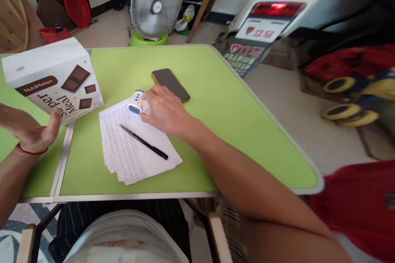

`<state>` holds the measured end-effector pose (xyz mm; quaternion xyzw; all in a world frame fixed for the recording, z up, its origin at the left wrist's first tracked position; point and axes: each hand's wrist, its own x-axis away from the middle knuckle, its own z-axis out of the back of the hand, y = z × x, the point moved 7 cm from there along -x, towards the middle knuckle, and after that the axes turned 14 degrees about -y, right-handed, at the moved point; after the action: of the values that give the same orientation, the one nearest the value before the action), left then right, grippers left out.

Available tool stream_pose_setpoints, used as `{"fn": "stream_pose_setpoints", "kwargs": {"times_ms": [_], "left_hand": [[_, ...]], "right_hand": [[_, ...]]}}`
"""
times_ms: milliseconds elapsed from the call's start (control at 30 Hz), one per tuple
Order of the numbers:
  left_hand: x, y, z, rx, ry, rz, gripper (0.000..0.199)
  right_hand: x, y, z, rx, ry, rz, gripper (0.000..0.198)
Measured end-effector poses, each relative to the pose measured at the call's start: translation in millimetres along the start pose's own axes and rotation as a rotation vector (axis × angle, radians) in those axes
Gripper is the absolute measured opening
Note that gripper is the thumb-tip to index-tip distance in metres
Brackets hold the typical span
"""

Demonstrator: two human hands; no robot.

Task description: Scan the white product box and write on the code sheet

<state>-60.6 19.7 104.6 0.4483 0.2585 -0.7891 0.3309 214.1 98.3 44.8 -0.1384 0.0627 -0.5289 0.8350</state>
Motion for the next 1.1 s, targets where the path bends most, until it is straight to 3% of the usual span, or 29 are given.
{"fn": "stream_pose_setpoints", "kwargs": {"times_ms": [67, 167, 233, 333, 433, 533, 633, 733, 867, 1100], "left_hand": [[1, 20, 0, 0.069, 0.031, -0.143, 0.095], [4, 43, -39, 0.357, -0.458, -0.169, 0.069], [16, 52, -64, 0.45, -0.767, -0.12, 0.051], [30, 53, -80, 0.461, -0.984, -0.084, 0.046], [34, 46, -83, 0.451, -1.05, -0.046, 0.052], [35, 45, -83, 0.464, -1.087, -0.033, 0.055], [36, 49, -83, 0.477, -1.109, -0.053, 0.056], [39, 52, -85, 0.477, -1.127, -0.058, 0.057], [43, 51, -87, 0.48, -1.152, -0.056, 0.057], [44, 50, -87, 0.488, -1.168, -0.036, 0.058]], "right_hand": [[6, -10, -5, -0.031, -0.117, 0.022, 0.012], [12, -20, -19, -0.055, -0.315, 0.049, 0.034], [13, -25, -27, -0.056, -0.368, 0.073, 0.042], [14, -33, -36, 0.007, -0.443, 0.122, 0.038], [15, -37, -37, 0.13, -0.524, 0.137, 0.027], [14, -28, -25, 0.194, -0.548, 0.048, 0.017], [13, -14, -10, 0.193, -0.538, -0.047, 0.019], [17, -13, -2, 0.176, -0.562, -0.022, 0.021], [27, -24, -3, 0.168, -0.626, 0.048, 0.022], [21, -28, -15, 0.14, -0.664, 0.023, 0.02]]}}
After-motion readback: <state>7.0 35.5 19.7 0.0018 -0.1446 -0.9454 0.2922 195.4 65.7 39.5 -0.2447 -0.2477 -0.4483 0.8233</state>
